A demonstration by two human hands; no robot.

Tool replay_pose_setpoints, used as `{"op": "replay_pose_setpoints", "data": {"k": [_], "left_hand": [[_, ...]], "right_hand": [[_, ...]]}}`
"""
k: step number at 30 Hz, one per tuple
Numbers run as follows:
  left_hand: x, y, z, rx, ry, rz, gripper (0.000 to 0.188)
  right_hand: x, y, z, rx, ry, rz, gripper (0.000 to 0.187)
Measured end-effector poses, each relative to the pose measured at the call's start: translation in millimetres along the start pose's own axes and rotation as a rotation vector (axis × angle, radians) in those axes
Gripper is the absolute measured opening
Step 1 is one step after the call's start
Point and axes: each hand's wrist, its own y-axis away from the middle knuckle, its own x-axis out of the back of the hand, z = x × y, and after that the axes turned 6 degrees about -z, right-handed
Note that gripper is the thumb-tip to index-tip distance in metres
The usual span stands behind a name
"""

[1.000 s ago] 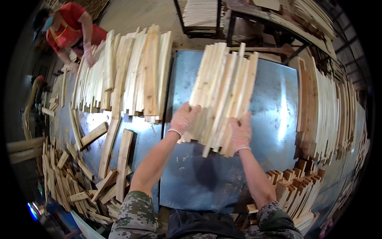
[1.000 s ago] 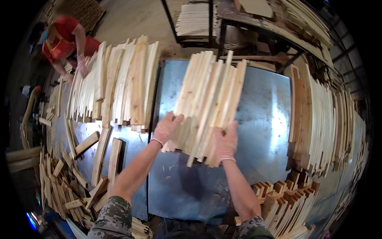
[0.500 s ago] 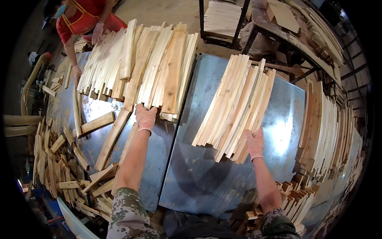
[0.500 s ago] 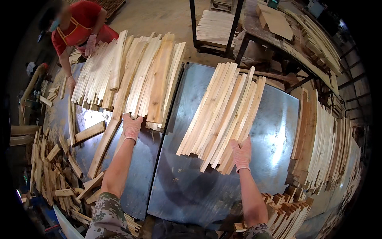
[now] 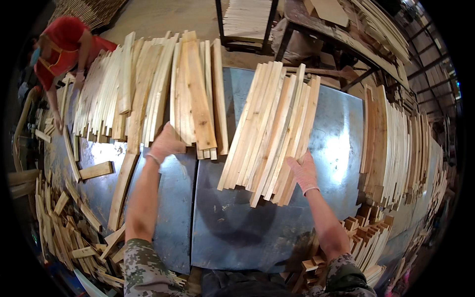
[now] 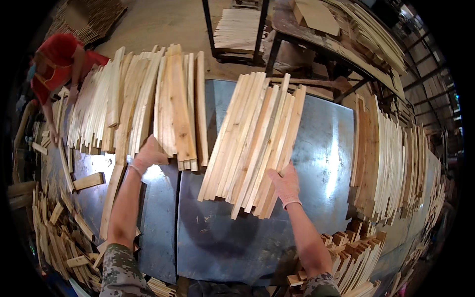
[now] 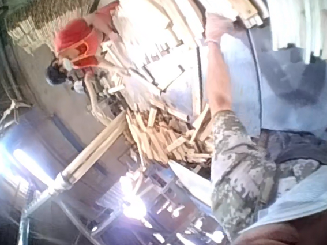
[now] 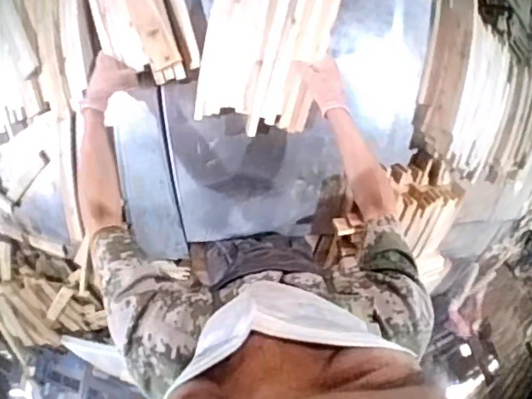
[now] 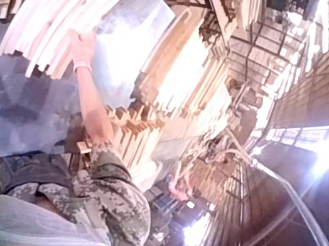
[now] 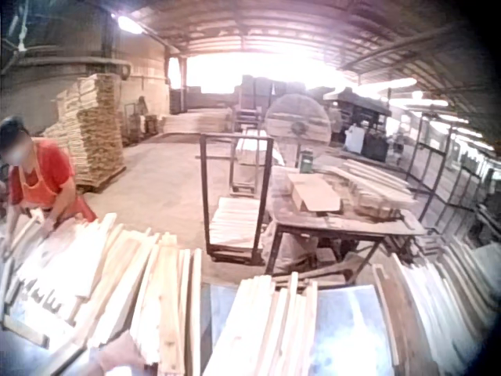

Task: The person repeatedly picks up stacks of light-colored wooden planks from a metal table and places them onto a conveyor belt. The person aligns the planks before feeding them into the machine. Other workers are visible in the background performing similar tasks.

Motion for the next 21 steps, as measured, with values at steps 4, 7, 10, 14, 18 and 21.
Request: {"op": "replay_pose_setpoints", "data": {"k": [4,7,10,14,18,21], "left_hand": [[32,-38,25,0.075,0.315,-0.016,0.087],[19,-93,67,0.031,0.177,0.23,0.113],[-8,-124,112,0.23,-0.108,0.595,0.124],[-17,-128,131,0.214,-0.157,0.524,0.118],[-59,-112,167,-0.073,-0.096,0.218,0.093],[-86,-107,170,-0.141,-0.281,0.412,0.087]], "right_hand": [[2,-23,-31,-0.099,0.112,0.052,0.078],[2,-36,-35,-0.131,0.125,0.045,0.078],[5,-35,-39,-0.091,0.165,0.035,0.08],[4,-34,-42,-0.137,0.205,0.049,0.083],[9,-34,-41,-0.138,0.184,0.03,0.084],[13,-28,-51,-0.16,0.2,0.003,0.085]]}}
